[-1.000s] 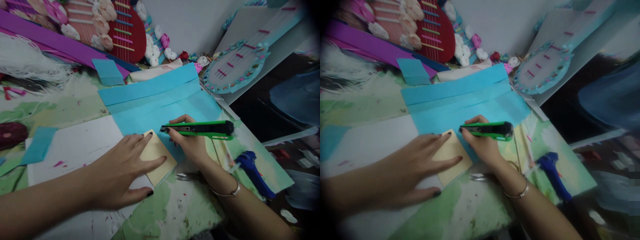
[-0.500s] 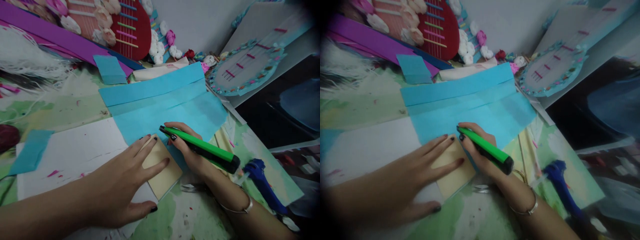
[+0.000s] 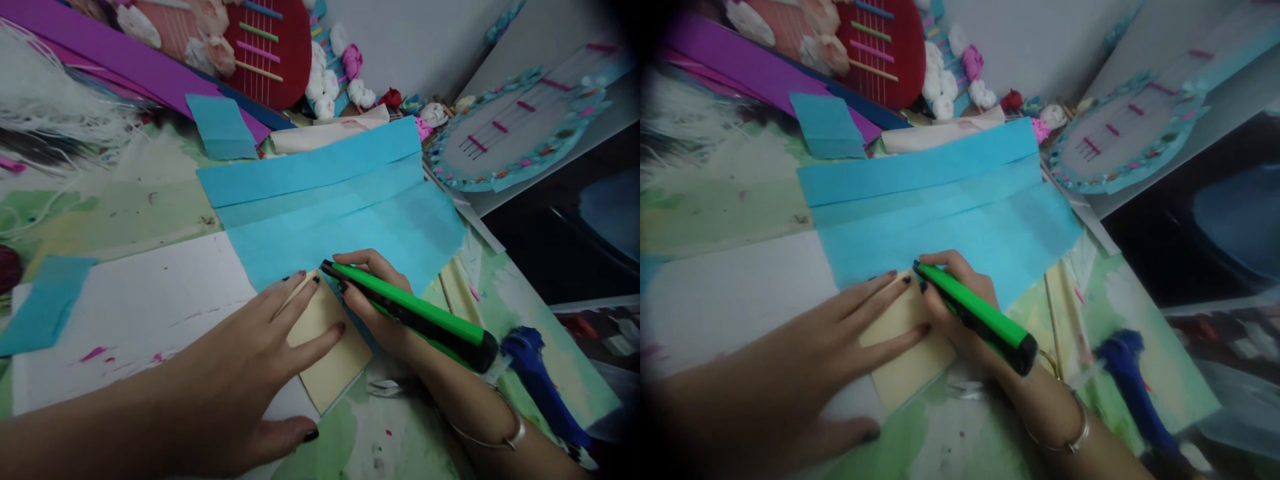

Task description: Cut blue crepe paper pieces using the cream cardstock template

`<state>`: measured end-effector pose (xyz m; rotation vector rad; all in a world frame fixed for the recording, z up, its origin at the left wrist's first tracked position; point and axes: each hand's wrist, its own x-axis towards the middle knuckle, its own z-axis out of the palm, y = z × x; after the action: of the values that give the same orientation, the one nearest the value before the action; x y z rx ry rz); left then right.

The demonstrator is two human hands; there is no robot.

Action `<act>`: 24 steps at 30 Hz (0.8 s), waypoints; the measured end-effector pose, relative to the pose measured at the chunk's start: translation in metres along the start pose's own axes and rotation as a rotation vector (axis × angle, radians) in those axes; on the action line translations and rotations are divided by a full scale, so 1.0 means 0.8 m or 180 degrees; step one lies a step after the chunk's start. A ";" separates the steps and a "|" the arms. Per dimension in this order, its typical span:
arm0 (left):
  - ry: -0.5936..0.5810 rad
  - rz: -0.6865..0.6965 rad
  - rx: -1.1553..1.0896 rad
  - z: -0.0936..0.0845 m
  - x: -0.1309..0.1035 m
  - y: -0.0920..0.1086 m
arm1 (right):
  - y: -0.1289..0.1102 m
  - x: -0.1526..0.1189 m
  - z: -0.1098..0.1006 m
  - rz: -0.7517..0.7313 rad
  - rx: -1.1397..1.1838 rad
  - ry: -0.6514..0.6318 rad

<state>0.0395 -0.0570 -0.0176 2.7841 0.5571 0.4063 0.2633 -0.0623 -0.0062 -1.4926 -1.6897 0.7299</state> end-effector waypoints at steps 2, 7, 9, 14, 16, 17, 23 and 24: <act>0.0016 0.0014 -0.0019 -0.001 0.000 0.000 | 0.001 0.000 -0.001 0.0000 -0.0009 -0.0063; 0.0083 -0.0008 -0.0034 0.000 0.000 0.001 | 0.000 0.001 -0.001 0.0013 -0.0008 -0.0044; 0.0136 -0.0052 -0.0045 0.001 0.000 0.002 | 0.000 0.001 -0.001 0.0000 -0.0008 -0.0031; 0.0120 -0.0038 -0.0023 0.003 0.000 0.001 | 0.003 0.001 0.000 -0.0035 -0.0024 -0.0077; 0.0124 -0.0058 -0.0037 0.002 0.000 0.000 | 0.004 0.001 0.000 -0.0043 -0.0016 -0.0072; 0.0112 -0.0061 -0.0036 0.002 0.000 0.000 | 0.004 0.001 0.000 -0.0055 -0.0015 -0.0081; 0.0128 -0.0087 -0.0032 0.002 0.000 0.004 | 0.005 0.001 -0.001 -0.0106 -0.0093 -0.0112; 0.0159 -0.0133 -0.0036 0.002 0.000 0.004 | 0.005 0.001 -0.001 -0.0125 -0.0098 -0.0122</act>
<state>0.0412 -0.0605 -0.0179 2.7530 0.6214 0.4697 0.2663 -0.0608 -0.0088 -1.4709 -1.7614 0.7189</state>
